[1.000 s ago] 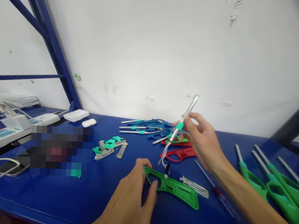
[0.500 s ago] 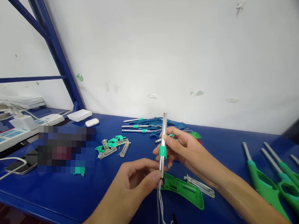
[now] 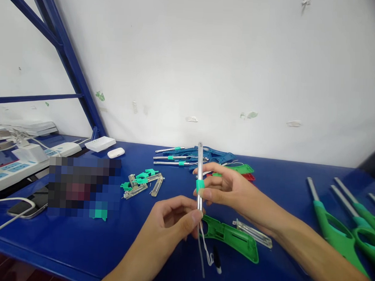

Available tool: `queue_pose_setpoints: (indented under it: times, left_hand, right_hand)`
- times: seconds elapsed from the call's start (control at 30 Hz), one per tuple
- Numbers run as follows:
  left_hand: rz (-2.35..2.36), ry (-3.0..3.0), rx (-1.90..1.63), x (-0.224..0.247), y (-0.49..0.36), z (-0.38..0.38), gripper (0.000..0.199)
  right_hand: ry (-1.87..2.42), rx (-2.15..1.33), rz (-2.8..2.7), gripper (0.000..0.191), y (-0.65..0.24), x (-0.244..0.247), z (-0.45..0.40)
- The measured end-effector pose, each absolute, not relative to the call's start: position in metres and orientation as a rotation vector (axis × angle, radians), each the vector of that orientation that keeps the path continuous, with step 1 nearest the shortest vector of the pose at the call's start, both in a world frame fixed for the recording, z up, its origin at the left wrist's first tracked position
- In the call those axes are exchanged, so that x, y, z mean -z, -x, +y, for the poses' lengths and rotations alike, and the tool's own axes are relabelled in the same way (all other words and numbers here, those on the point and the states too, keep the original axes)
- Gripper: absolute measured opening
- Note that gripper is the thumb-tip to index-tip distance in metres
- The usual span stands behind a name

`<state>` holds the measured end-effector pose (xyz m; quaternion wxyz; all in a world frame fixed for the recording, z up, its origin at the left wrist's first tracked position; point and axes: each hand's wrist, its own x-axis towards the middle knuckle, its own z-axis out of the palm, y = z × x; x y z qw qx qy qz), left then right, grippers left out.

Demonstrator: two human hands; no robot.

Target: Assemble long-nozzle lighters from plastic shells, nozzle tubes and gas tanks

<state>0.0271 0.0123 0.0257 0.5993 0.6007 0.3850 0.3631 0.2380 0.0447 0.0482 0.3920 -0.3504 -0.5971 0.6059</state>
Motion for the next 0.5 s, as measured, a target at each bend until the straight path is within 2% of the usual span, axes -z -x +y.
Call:
queue_pose_setpoints:
  times: [0.5]
  left_hand:
    - [0.862,-1.335,-0.763,-0.0284,-0.0246,0.0043,0.039]
  right_hand:
    - [0.913,-1.501,-1.431,0.064,-0.2384,-0.0476,0.0472]
